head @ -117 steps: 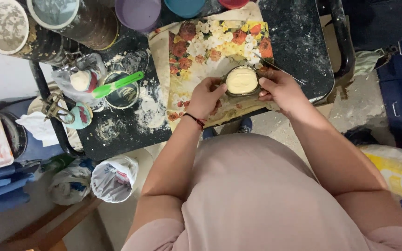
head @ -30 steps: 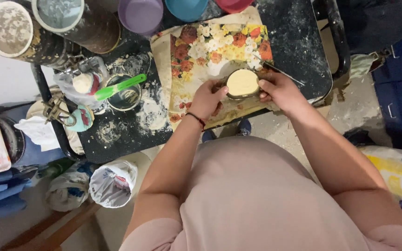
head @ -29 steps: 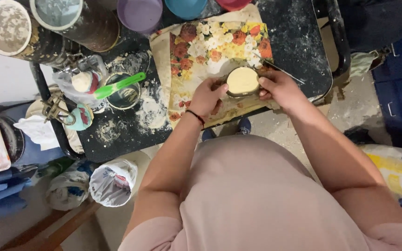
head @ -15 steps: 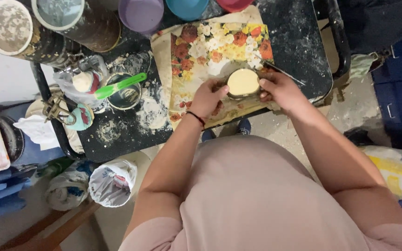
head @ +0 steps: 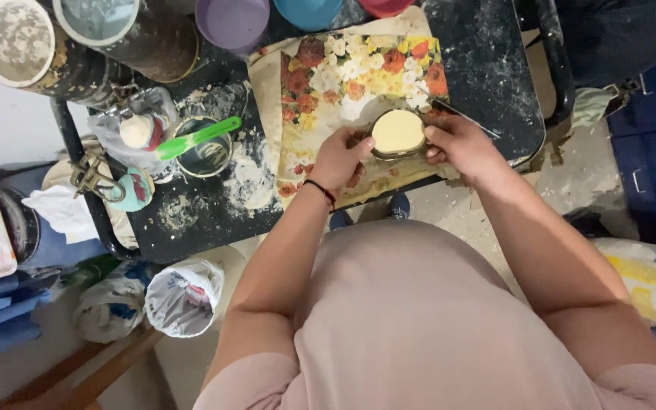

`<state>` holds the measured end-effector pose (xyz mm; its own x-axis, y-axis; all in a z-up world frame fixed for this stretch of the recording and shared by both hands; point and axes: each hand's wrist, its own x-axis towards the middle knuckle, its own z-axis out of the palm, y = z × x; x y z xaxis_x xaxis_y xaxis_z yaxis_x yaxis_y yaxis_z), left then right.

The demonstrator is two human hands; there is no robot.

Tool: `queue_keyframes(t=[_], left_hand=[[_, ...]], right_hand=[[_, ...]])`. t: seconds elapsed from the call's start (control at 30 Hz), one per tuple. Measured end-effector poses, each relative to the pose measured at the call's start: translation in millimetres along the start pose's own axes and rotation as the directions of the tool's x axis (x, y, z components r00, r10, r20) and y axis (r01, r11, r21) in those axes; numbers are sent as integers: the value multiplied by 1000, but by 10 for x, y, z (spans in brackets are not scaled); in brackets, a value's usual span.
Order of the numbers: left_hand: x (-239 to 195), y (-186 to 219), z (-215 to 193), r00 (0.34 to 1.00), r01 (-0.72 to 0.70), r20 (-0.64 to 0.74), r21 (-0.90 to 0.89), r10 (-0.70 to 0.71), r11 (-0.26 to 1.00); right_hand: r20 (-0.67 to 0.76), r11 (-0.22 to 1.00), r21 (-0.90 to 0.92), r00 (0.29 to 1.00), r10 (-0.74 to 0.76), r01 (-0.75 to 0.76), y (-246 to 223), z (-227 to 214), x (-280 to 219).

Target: The person mixes a white dough-like substance in a small metal bowl using a green spatula. They add water from a blue bowl and continue stirring until the mixture is smooth. The person then places the bowl on a cabinet and returns to the table.

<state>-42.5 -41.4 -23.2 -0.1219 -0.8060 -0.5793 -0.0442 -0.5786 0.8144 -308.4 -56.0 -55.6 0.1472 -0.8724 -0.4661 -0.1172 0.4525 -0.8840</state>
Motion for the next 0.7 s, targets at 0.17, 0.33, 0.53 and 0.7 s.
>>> queue_keyframes(t=[0.17,0.33,0.53,0.7], left_hand=[[-92,60,25,999,32,0,87,-32,996],[-127,54,-1,999,33,0,126,-33,992],[-560,239,-169,996,43,-84,190,-28,981],[-920,208,-484,977,-64,-187,207,104,976]], right_hand=[[22,998,-67,1000,1,0,-52,2,-40],[28,978,-200,997,69,-62,-404,141,-233],[47,595,-802,998,-33,57,-615,237,-223],[68,227,-969,988,-138,98,-533,385,351]])
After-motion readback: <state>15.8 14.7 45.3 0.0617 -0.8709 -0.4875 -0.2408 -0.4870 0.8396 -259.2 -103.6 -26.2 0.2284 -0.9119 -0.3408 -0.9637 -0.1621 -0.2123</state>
